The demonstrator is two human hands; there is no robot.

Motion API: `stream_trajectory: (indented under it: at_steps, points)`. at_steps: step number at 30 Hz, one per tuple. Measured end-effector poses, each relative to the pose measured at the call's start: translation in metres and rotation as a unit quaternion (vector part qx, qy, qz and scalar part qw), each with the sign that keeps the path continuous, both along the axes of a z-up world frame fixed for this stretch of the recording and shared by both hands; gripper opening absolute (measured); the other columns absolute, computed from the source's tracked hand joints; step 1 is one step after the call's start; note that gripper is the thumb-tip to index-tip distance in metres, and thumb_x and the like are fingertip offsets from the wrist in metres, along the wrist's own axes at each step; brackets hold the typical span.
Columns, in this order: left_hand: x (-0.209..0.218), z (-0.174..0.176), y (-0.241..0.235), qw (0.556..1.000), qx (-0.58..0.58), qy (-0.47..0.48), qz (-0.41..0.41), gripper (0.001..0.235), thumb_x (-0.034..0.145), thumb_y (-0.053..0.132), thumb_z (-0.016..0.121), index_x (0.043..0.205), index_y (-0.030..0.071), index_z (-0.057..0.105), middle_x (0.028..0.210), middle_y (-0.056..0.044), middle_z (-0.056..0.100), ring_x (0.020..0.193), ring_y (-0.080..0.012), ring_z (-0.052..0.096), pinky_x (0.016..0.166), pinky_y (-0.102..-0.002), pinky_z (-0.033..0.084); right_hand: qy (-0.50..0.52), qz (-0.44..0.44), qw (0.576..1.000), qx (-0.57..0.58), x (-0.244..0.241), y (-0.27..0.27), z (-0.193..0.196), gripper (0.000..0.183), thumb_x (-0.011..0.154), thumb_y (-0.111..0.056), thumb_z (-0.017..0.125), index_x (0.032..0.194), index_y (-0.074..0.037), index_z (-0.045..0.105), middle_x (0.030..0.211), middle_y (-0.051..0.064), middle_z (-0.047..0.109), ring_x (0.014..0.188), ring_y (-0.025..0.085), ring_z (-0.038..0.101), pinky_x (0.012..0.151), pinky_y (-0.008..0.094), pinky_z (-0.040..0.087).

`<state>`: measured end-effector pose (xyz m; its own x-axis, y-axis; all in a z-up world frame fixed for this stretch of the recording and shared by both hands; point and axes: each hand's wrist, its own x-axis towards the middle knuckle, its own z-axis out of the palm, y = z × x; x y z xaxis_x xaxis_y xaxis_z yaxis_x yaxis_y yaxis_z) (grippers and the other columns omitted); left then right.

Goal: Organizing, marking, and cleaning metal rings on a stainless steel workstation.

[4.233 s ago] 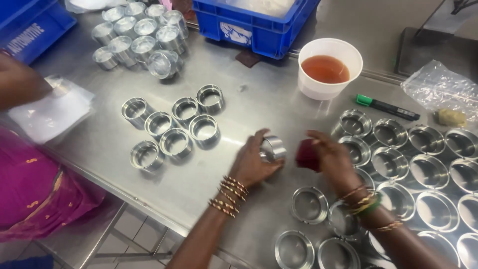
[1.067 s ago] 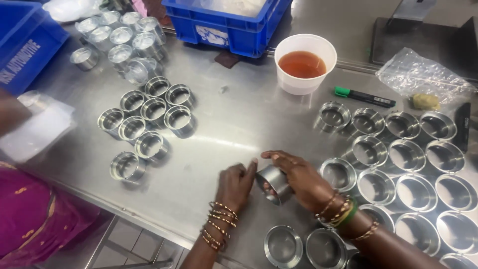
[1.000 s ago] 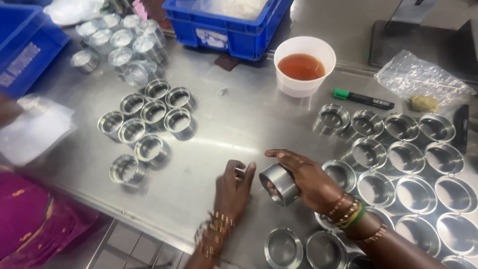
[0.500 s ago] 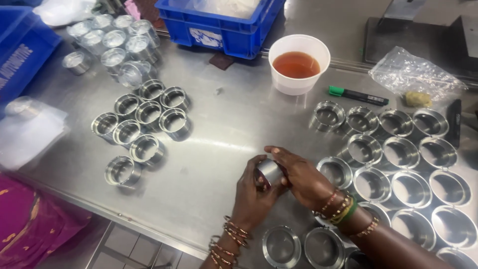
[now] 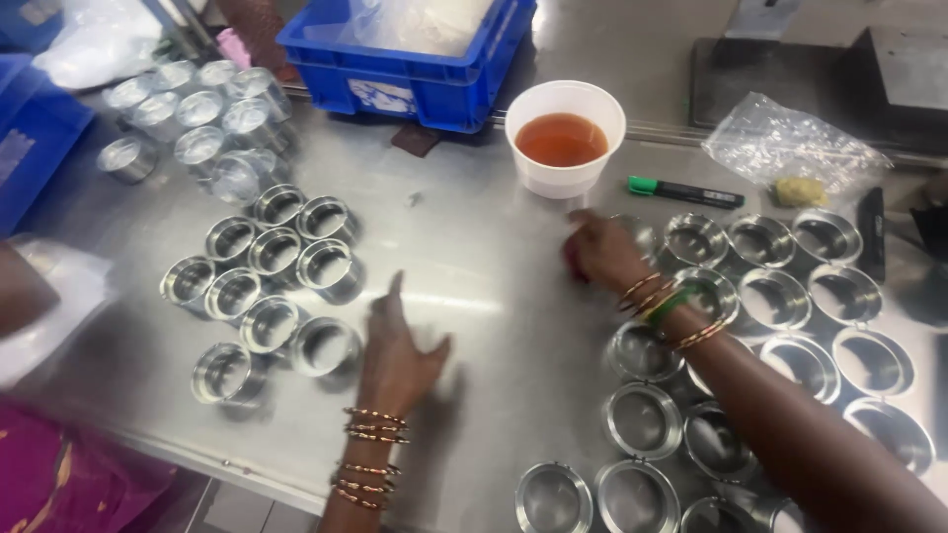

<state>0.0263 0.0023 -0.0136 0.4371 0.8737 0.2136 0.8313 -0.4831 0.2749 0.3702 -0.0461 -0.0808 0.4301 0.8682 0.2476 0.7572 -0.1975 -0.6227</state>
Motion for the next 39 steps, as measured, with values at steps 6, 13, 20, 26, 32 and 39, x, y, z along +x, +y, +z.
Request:
stream_trajectory:
  at_steps: [6, 13, 20, 26, 32, 39]
  points:
    - [0.056, 0.041, -0.061, 0.942, -0.307, -0.083, -0.110, 0.107, 0.067, 0.040, 0.086, 0.155, 0.016, 0.029, 0.132, -0.019, 0.048, 0.117, -0.0374, 0.060, 0.093, -0.046, 0.055, 0.191, 0.236, 0.951, -0.058, -0.094, -0.069, 0.059, 0.034, 0.099, -0.015, 0.051, 0.127, -0.006, 0.067, 0.112, 0.015, 0.075, 0.099, 0.023, 0.072, 0.089, 0.037, 0.057]
    - [0.036, 0.025, -0.078, 0.958, -0.253, -0.043, -0.124, 0.078, 0.073, 0.026, 0.081, 0.143, 0.021, 0.047, 0.135, -0.014, 0.050, 0.124, -0.0369, 0.058, 0.101, -0.043, 0.054, 0.453, 0.056, 0.881, -0.122, -0.103, -0.092, 0.064, 0.032, 0.102, -0.021, 0.052, 0.128, -0.007, 0.065, 0.113, 0.009, 0.074, 0.100, 0.018, 0.068, 0.088, 0.032, 0.057]
    - [0.043, 0.031, -0.087, 0.947, -0.227, -0.176, -0.145, 0.057, 0.077, 0.013, 0.073, 0.133, 0.009, 0.060, 0.133, -0.023, 0.062, 0.120, -0.0375, 0.066, 0.100, -0.044, 0.057, 0.654, 0.007, 0.749, -0.110, -0.144, -0.096, 0.093, 0.037, 0.103, -0.020, 0.049, 0.132, -0.005, 0.067, 0.109, 0.013, 0.069, 0.091, 0.018, 0.064, 0.084, 0.035, 0.054]
    - [0.036, -0.003, -0.094, 0.966, -0.112, -0.211, -0.104, 0.068, 0.086, 0.048, 0.074, 0.137, 0.007, 0.055, 0.131, -0.019, 0.064, 0.112, -0.0321, 0.070, 0.088, -0.037, 0.060, 0.697, 0.003, 0.707, -0.119, -0.139, -0.104, 0.098, 0.038, 0.103, -0.024, 0.048, 0.133, -0.005, 0.061, 0.121, 0.019, 0.064, 0.096, 0.026, 0.070, 0.087, 0.045, 0.059]
    - [0.052, -0.014, -0.083, 0.805, -0.423, -0.388, -0.147, 0.074, 0.080, 0.037, 0.080, 0.141, 0.007, 0.051, 0.126, -0.015, 0.065, 0.100, -0.0213, 0.069, 0.082, -0.029, 0.062, 0.381, 0.118, 0.914, -0.078, -0.139, -0.111, 0.084, 0.042, 0.104, -0.022, 0.048, 0.141, -0.008, 0.059, 0.115, 0.018, 0.076, 0.097, 0.021, 0.070, 0.085, 0.034, 0.060]
    - [0.042, 0.001, 0.019, 0.985, -0.130, -0.062, -0.097, 0.084, 0.070, 0.046, 0.088, 0.140, 0.016, 0.053, 0.120, -0.017, 0.064, 0.103, -0.0311, 0.067, 0.085, -0.042, 0.059, 0.140, -0.045, 0.969, -0.197, -0.064, -0.138, 0.080, 0.037, 0.103, -0.020, 0.045, 0.137, -0.016, 0.060, 0.088, 0.016, 0.078, 0.070, 0.023, 0.077, 0.067, 0.037, 0.062]
